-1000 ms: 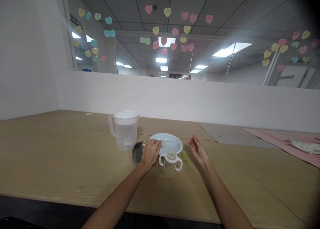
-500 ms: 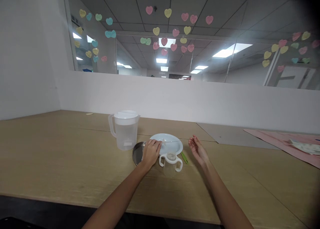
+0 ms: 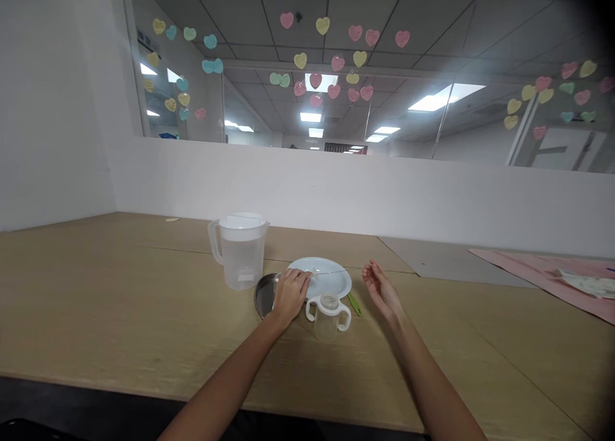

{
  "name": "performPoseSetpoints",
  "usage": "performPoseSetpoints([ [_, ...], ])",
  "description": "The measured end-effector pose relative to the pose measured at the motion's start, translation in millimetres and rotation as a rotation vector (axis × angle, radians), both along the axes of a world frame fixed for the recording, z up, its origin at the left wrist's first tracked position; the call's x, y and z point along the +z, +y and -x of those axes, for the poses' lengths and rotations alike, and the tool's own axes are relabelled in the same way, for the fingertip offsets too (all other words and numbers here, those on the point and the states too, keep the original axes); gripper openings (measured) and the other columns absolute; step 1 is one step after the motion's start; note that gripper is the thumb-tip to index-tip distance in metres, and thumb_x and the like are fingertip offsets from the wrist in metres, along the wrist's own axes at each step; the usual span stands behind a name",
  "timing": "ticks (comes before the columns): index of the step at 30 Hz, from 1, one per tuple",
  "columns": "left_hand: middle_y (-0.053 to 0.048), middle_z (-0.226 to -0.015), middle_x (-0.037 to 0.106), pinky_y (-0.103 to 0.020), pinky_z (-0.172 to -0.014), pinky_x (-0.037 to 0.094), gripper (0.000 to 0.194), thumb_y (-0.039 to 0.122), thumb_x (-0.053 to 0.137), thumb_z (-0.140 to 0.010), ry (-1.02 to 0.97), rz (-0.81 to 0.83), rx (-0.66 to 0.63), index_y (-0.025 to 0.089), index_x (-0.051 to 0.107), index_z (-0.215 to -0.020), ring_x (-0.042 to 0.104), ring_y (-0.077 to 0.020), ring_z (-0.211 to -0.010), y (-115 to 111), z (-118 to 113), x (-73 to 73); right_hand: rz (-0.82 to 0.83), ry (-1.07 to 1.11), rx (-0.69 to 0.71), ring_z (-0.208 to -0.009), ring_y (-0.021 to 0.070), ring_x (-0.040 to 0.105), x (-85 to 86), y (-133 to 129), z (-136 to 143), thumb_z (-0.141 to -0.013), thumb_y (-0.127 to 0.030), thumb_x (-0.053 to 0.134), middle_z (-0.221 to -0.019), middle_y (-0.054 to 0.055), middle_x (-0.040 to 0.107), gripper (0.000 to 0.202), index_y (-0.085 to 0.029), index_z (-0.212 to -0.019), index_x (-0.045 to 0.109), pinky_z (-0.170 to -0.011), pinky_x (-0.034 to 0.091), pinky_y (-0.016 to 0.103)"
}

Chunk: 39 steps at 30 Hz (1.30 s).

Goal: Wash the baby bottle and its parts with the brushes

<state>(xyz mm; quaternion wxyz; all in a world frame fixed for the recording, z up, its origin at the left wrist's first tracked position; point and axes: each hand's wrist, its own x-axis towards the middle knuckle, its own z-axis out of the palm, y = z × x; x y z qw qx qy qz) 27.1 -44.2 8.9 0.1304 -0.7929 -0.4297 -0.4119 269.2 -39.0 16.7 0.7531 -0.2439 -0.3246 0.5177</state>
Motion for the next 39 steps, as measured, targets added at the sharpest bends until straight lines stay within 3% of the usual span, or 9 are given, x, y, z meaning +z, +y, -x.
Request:
performPoseSetpoints([
  [10, -0.002, -0.088, 0.062, -0.033, -0.077, 0.036, 0.027, 0.027, 0.036, -0.087, -0.018, 0.037, -0.053, 0.022, 0.061, -0.095, 0.05, -0.0169, -0.085, -0.8, -2.0, 0.5, 0.052, -0.234, 0.071, -0.065, 0.0101, 0.061, -11.3, -0.4, 33.7, -0.055, -0.026, 0.075, -0.074, 0.005, 0.065, 0.028, -0.013, -0.078, 0.065, -0.067, 0.051, 0.017],
  [24, -0.001, -0.088, 0.066, -0.032, -0.078, 0.038, 0.024, 0.028, 0.042, -0.084, -0.141, 0.118, -0.176, 0.024, 0.064, -0.093, 0.051, -0.0161, -0.084, -1.0, -7.8, -2.2, 0.056, -0.365, 0.041, -0.066, 0.0111, 0.06, -11.2, -3.5, 39.6, -0.056, -0.028, 0.074, -0.08, 0.009, 0.067, 0.03, -0.011, -0.08, 0.068, -0.067, 0.049, 0.019],
  [32, 0.001, -0.088, 0.068, -0.031, -0.076, 0.041, 0.019, 0.029, 0.05, -0.08, -0.277, 0.236, -0.337, 0.024, 0.067, -0.088, 0.053, -0.0154, -0.08, -3.2, -13.0, 2.5, -0.14, -0.836, -0.032, -0.068, 0.0142, 0.057, -2.1, -14.7, 57.8, -0.063, -0.034, 0.067, -0.072, 0.005, 0.065, 0.02, -0.018, -0.074, 0.071, -0.065, 0.045, 0.025],
  [36, 0.0, -0.087, 0.068, -0.027, -0.073, 0.044, 0.019, 0.025, 0.052, -0.079, -0.335, 0.308, -0.398, 0.023, 0.067, -0.089, 0.057, -0.0145, -0.077, -2.9, -13.7, 5.7, -0.275, -0.885, -0.035, -0.077, 0.0153, 0.054, 0.8, -18.0, 61.9, -0.065, -0.033, 0.066, -0.077, 0.004, 0.061, 0.016, -0.022, -0.076, 0.071, -0.071, 0.043, 0.026],
  [39, -0.001, -0.089, 0.068, -0.026, -0.074, 0.044, 0.02, 0.024, 0.051, -0.078, -0.349, 0.361, -0.412, 0.021, 0.067, -0.09, 0.06, -0.0149, -0.077, -0.9, -12.1, 5.9, -0.267, -0.826, 0.069, -0.082, 0.0149, 0.053, 5.0, -22.4, 58.5, -0.063, -0.035, 0.068, -0.09, 0.004, 0.058, 0.021, -0.023, -0.08, 0.07, -0.073, 0.043, 0.026],
])
